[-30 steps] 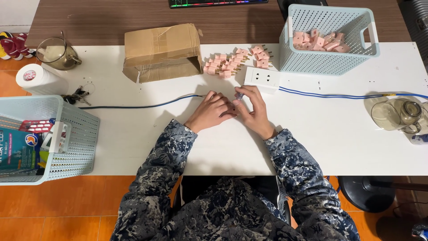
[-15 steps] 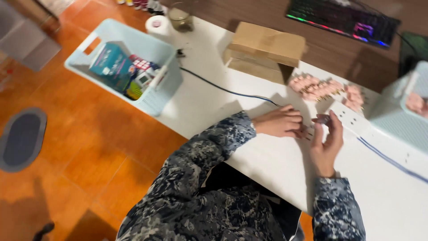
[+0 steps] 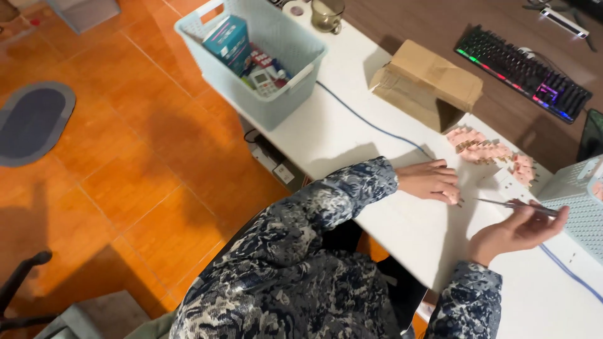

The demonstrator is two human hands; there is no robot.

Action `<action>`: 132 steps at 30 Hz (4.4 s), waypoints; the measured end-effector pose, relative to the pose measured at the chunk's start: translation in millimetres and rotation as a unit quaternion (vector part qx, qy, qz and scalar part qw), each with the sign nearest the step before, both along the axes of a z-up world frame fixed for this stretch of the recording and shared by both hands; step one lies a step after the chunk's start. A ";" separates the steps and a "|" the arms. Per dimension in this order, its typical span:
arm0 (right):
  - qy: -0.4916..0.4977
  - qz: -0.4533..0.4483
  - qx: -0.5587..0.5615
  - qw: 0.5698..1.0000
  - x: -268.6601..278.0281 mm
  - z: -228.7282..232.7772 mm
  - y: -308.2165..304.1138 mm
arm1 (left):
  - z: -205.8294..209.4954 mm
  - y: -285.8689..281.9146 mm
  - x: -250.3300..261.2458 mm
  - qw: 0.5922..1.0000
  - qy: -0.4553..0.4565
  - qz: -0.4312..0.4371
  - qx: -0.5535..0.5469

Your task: Assembling electrical plugs by inserting internal components and securing them with a screwdriver.

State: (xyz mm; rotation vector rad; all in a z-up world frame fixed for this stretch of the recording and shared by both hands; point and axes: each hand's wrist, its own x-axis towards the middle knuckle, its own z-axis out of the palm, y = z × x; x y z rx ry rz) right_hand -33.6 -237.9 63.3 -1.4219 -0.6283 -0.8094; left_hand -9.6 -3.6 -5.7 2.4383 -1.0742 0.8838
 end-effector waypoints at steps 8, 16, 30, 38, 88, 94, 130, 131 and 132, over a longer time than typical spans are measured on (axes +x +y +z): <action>-0.001 -0.060 0.056 0.997 -19.9 -26.4 -31.0 | -5.5 -7.4 -23.7 0.996 0.065 0.053 -0.009; -0.025 -0.079 0.044 0.996 -15.5 -44.1 -46.4 | -4.5 -7.7 -28.5 0.998 0.030 0.059 0.007; 0.026 -0.056 0.012 0.998 -59.1 -14.9 -26.5 | -22.9 -19.3 4.6 0.981 0.118 0.143 -0.056; 0.050 -0.031 0.023 0.998 -37.4 -29.2 -22.2 | -22.8 -22.5 6.0 0.943 0.227 0.109 -0.215; -0.076 0.043 -0.542 0.836 28.8 -11.9 -26.3 | 64.0 39.8 -15.7 0.869 0.188 0.086 -0.449; -0.065 0.040 -0.566 0.821 25.8 -16.2 -26.1 | 59.0 40.0 -14.5 0.873 0.183 0.104 -0.439; -0.100 0.004 -0.589 0.802 31.6 -10.1 30.4 | 80.6 36.1 -22.6 0.886 0.207 0.114 -0.399; -0.099 0.007 -0.580 0.808 33.1 -11.9 30.8 | 80.6 36.4 -23.2 0.888 0.211 0.121 -0.390; -0.099 0.008 -0.571 0.815 34.6 -13.7 31.3 | 80.6 36.6 -23.7 0.890 0.214 0.127 -0.382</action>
